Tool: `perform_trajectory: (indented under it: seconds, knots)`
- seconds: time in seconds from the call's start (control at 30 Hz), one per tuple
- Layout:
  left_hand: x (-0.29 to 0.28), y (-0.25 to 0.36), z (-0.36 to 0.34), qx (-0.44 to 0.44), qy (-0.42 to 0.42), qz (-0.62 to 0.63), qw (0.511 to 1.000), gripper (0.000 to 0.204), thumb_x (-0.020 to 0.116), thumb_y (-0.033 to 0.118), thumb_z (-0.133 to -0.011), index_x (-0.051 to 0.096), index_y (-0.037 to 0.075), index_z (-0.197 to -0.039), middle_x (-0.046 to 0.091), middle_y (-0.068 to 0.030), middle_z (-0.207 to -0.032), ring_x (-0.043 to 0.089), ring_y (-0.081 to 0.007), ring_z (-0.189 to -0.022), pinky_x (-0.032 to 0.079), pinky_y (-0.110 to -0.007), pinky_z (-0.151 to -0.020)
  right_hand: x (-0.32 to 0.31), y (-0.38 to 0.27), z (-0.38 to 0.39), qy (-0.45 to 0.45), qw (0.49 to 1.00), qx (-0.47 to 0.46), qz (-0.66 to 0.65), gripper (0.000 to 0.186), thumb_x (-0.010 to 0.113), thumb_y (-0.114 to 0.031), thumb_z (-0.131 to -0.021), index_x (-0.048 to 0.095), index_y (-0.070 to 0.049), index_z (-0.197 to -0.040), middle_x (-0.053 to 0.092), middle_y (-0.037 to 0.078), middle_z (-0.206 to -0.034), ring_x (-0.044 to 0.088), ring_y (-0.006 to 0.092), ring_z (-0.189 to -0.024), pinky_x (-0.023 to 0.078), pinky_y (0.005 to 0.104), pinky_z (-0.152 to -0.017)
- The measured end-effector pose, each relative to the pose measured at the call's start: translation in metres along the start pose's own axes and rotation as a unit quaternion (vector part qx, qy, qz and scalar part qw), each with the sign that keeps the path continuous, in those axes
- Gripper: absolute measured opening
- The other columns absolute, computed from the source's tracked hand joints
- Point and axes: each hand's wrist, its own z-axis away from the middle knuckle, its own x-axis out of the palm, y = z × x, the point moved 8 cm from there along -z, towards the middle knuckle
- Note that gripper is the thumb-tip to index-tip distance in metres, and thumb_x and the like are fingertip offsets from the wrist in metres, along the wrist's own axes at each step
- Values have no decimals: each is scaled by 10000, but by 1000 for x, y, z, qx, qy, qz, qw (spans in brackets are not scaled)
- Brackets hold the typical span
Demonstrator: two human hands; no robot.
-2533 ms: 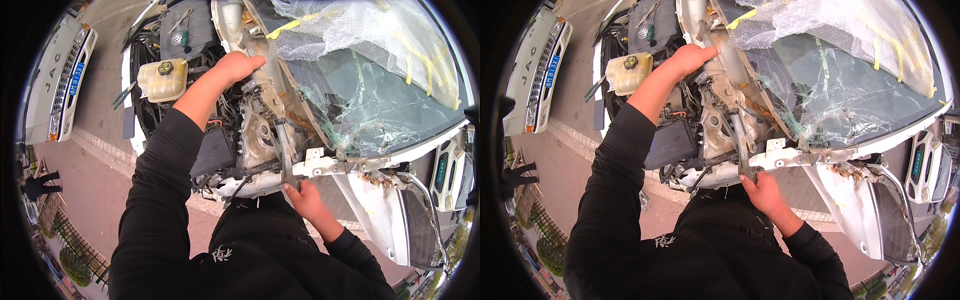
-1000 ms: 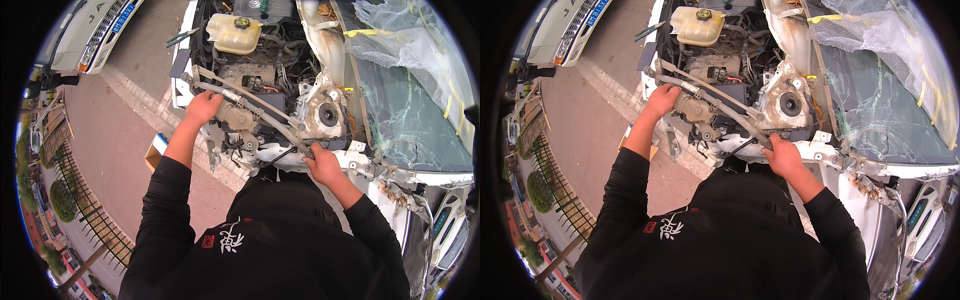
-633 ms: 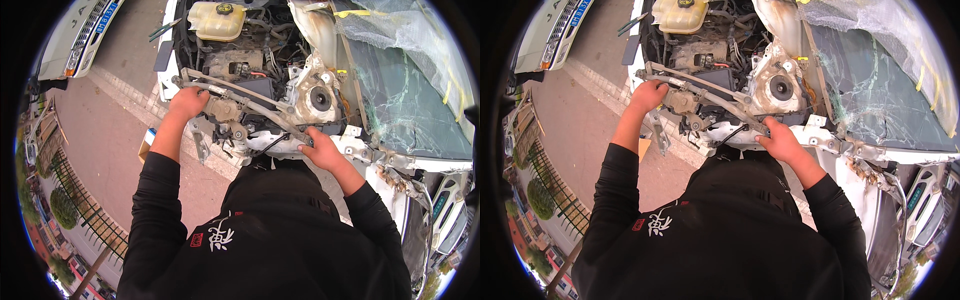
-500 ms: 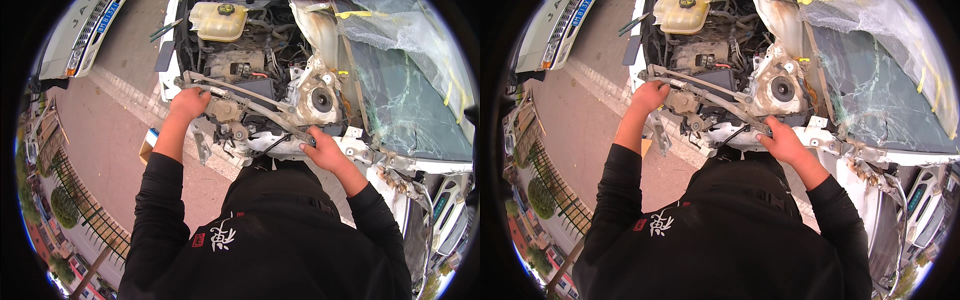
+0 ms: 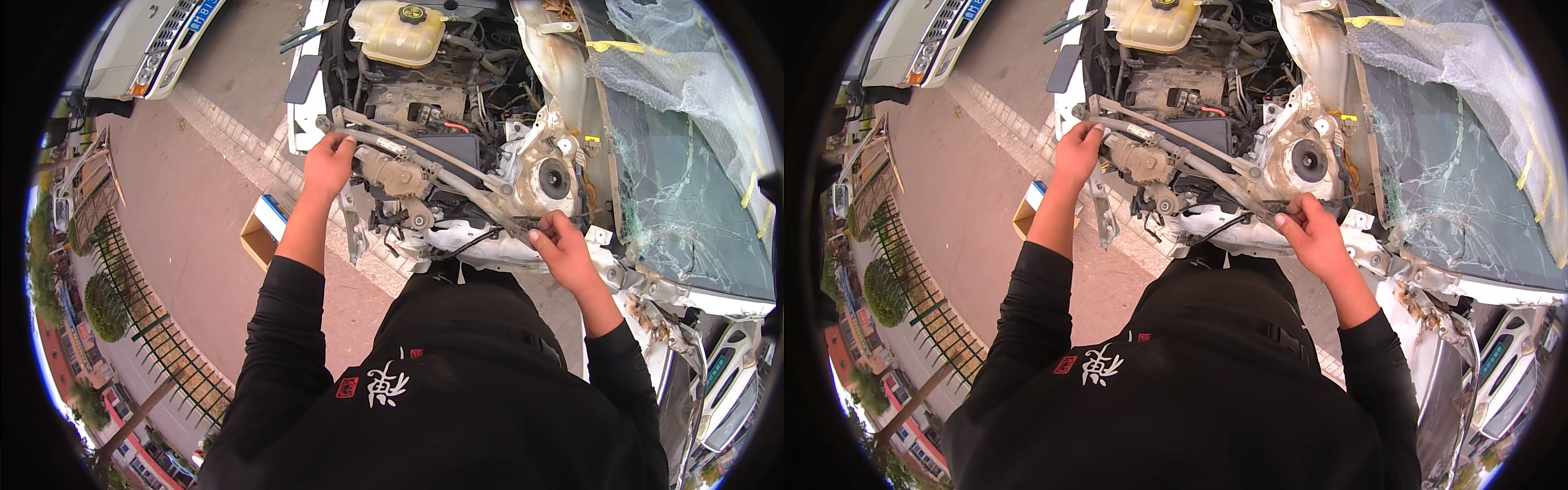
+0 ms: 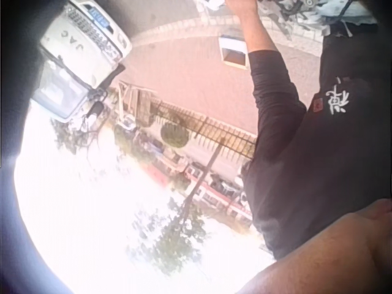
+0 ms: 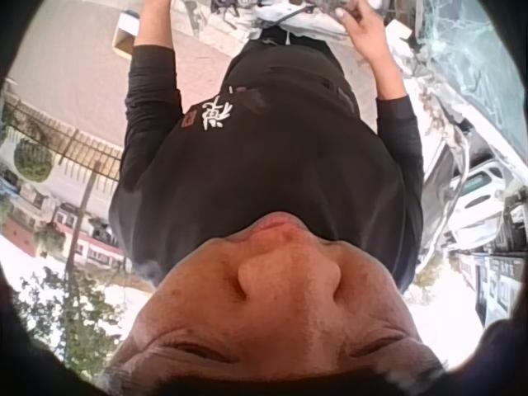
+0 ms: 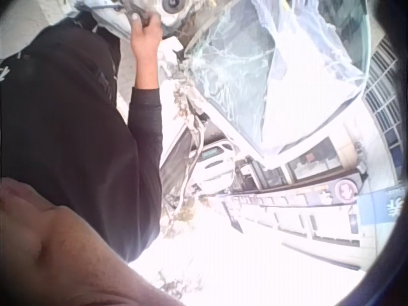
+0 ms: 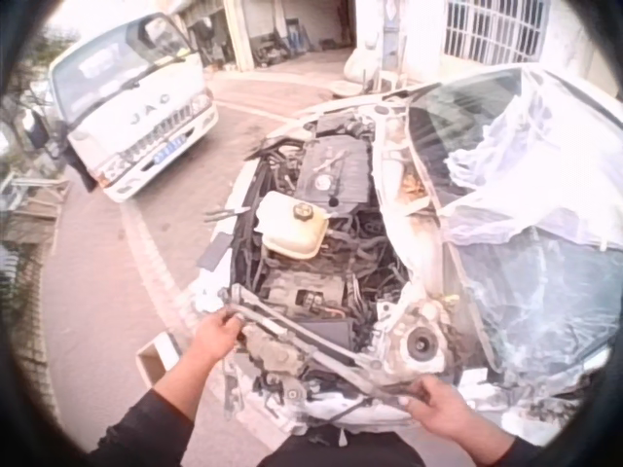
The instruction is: The person uses a power drill and a screwdriver to remove bolts and a metal bracket from the front of a damaged white car. They place the removed parts into a cardboard box, then walk into a garage and select additional tools from a red tool cart.
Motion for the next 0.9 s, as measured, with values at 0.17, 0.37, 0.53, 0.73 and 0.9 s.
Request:
perform_trajectory:
  seconds: [0.17,0.37,0.53,0.73,0.9]
  knots:
    - [-17,-35,-2,-154,-8,193,969,459,645,443,-1083,762,75,-1332,798,-37,-1186,690,-156,-963,468,-344,-815,-23,23,-8,35,993,89,-75,248,700,-260,-1147,603,-46,-1067,599,-12,-819,528,79,-718,477,280,-646]
    - [-35,-34,0,-156,-17,183,970,517,617,487,-1083,736,88,-1390,796,-48,-1241,695,-157,-993,442,-361,-834,-42,29,-12,63,989,114,-75,289,674,-342,-1154,625,-64,-1094,625,13,-849,565,95,-676,482,277,-622]
    - [-47,-28,1,-158,-20,183,970,544,594,520,-1097,734,91,-1401,794,-54,-1272,698,-171,-1031,448,-385,-880,-47,32,-13,70,988,124,-61,288,667,-347,-1153,624,-68,-1093,627,15,-848,568,95,-662,468,275,-600]
    - [-63,-28,-3,-155,14,204,966,524,629,436,-1119,750,-31,-1324,773,-116,-1141,692,-189,-901,547,-362,-918,-44,37,-16,69,988,123,-66,283,672,-339,-1151,614,-72,-1074,622,11,-832,564,94,-647,459,272,-580]
    - [-63,-20,-5,-127,34,188,973,473,649,406,-1116,767,-17,-1294,782,-92,-1106,693,-174,-890,550,-349,-873,-44,36,-23,73,989,120,-53,283,682,-334,-1149,613,-74,-1059,621,4,-827,560,85,-645,455,270,-577]
